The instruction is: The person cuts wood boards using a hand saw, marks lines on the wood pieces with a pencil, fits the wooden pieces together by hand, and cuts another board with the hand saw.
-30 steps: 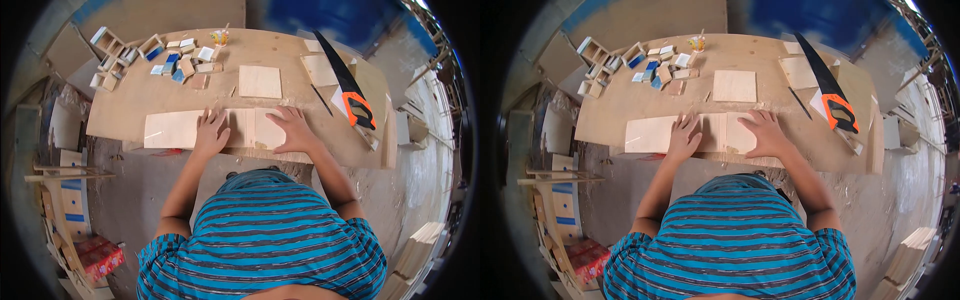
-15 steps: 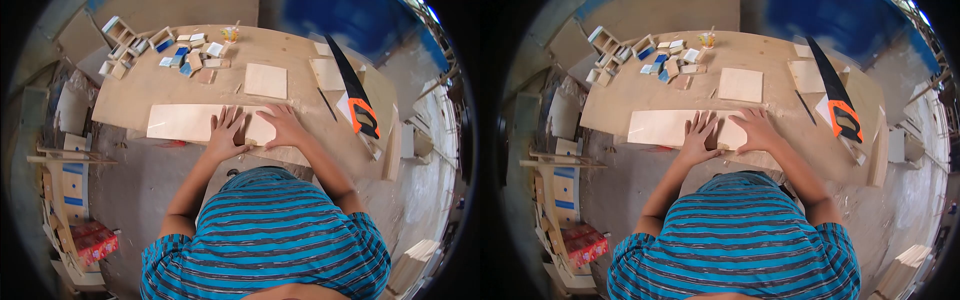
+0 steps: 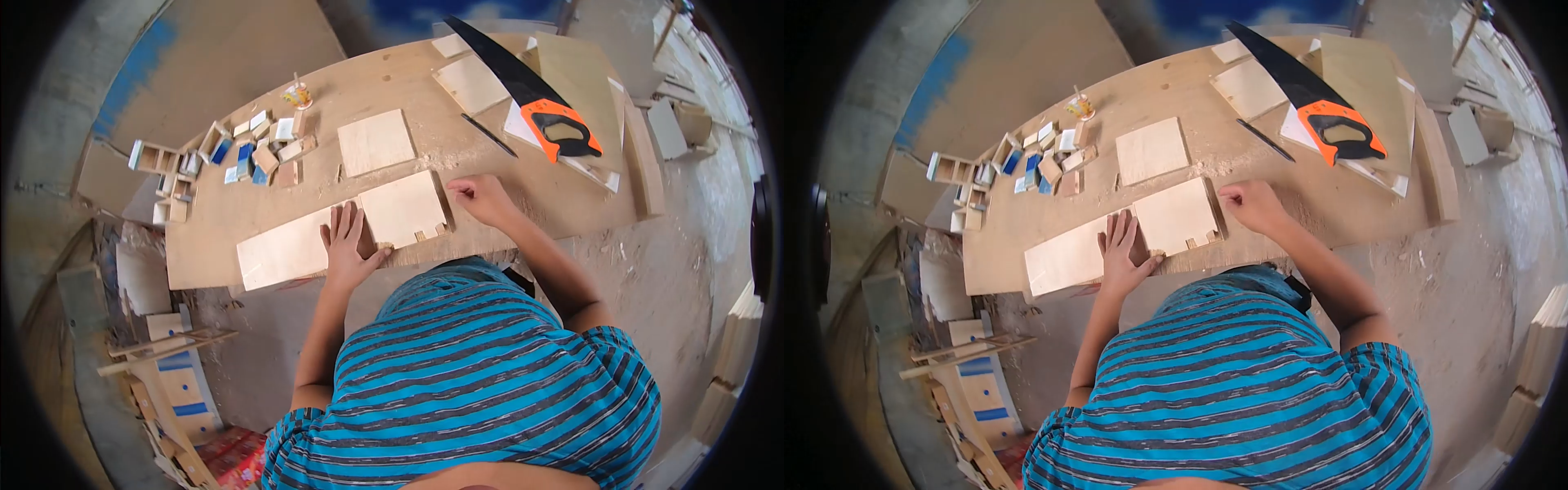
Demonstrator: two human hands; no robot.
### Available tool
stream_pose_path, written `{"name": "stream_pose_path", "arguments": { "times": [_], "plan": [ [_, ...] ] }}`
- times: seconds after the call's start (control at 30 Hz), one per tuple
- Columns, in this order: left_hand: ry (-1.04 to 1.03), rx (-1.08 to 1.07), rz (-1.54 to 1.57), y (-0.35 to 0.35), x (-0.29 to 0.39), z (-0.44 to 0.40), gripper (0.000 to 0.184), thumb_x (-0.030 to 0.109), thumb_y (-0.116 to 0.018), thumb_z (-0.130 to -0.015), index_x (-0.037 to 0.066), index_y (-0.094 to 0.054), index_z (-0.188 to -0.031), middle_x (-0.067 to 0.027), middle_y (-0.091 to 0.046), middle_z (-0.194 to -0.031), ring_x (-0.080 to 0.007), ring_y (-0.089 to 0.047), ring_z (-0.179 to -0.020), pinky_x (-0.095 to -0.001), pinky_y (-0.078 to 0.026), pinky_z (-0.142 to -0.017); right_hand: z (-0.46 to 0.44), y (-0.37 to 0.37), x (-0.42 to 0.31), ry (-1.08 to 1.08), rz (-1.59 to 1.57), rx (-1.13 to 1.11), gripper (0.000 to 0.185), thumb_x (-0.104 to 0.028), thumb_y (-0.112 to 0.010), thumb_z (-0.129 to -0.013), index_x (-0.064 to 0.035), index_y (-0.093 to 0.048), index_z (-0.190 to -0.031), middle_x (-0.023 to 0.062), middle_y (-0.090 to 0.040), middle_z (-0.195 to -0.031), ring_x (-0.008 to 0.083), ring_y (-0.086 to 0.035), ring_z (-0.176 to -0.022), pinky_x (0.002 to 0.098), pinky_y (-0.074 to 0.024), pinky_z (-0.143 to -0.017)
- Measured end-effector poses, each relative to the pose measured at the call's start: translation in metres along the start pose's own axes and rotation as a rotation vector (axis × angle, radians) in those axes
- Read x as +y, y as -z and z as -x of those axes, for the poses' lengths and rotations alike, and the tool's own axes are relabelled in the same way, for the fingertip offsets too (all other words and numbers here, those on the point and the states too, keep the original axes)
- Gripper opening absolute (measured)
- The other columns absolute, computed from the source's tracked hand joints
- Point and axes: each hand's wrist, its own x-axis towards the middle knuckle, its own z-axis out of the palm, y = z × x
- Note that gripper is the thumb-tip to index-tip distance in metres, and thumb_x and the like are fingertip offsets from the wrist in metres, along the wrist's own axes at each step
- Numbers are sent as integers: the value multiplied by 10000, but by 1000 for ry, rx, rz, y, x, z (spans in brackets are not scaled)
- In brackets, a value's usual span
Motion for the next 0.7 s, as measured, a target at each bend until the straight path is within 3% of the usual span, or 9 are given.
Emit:
{"name": "stream_pose_path", "arguments": {
  "times": [0.2, 0.7],
  "plan": [
    [-11, -38, -31, -3, 2, -3, 913, 459, -739, -677, 26, -377, -1396, -185, -240, -1509, -375, -114, -1419, -561, -61, -1100, 6, -14, -1, -6, -105, -15, 286, -153, -659, -744, -58, -677, -1013, 131, -676, -777, 260, -658, -696, 332, -501, -642],
    [-61, -37, 8, 2, 9, -2, 868, 444, -696, -730, 69, -341, -1428, -147, -345, -1470, -370, -167, -1408, -562, -59, -1095, 11, -22, -15, 33, -156, 31, 136, -128, -666, -717, -26, -633, -801, 143, -655, -712, 301, -639, -639, 373, -490, -593]
  ]
}}
